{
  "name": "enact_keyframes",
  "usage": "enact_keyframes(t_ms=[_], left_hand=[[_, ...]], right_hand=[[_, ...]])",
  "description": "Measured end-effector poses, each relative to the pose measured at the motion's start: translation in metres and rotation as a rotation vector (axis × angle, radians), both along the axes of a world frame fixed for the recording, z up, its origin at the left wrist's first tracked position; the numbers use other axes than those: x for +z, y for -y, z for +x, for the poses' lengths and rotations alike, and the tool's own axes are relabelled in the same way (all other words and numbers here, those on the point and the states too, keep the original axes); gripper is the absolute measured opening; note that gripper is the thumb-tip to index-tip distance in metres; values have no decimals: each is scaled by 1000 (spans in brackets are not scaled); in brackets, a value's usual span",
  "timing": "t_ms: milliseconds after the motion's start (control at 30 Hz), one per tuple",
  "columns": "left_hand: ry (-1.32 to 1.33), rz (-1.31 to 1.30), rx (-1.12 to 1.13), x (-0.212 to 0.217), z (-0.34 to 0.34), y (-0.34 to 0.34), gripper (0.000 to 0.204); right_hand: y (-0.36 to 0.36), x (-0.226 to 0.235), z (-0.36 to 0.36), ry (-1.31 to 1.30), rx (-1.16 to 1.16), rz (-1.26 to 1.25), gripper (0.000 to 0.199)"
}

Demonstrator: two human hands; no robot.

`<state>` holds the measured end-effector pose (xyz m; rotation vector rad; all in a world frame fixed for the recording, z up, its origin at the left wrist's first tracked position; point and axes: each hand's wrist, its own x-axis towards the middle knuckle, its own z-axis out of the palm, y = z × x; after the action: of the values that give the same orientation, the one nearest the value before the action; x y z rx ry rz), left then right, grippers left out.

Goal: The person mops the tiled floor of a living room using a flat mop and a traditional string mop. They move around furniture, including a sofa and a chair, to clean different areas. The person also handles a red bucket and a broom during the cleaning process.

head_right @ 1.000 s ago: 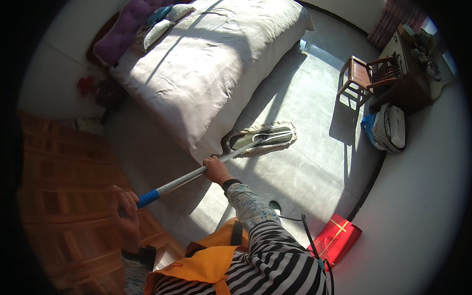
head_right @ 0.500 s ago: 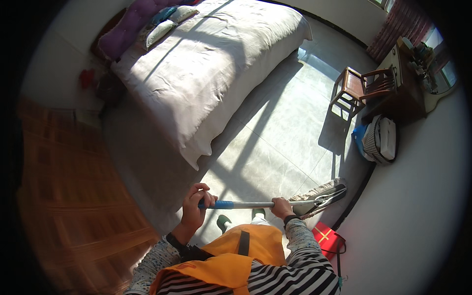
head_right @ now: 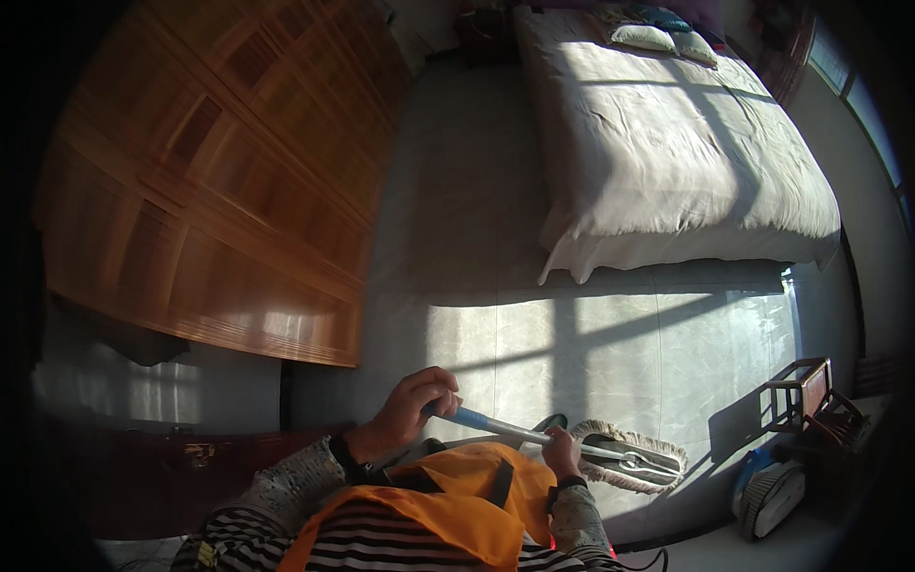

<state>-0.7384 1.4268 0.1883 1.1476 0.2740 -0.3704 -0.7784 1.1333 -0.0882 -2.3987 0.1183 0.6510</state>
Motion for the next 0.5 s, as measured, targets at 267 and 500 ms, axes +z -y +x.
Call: enact_keyframes(t_ms=[267, 500], left_hand=[[219, 233, 158, 59, -164, -174, 18], [398, 449, 300, 67, -248, -261, 18]], right_hand=[[-189, 27, -20, 306, 315, 222, 19], [-392, 11, 5, 476, 550, 467, 12]])
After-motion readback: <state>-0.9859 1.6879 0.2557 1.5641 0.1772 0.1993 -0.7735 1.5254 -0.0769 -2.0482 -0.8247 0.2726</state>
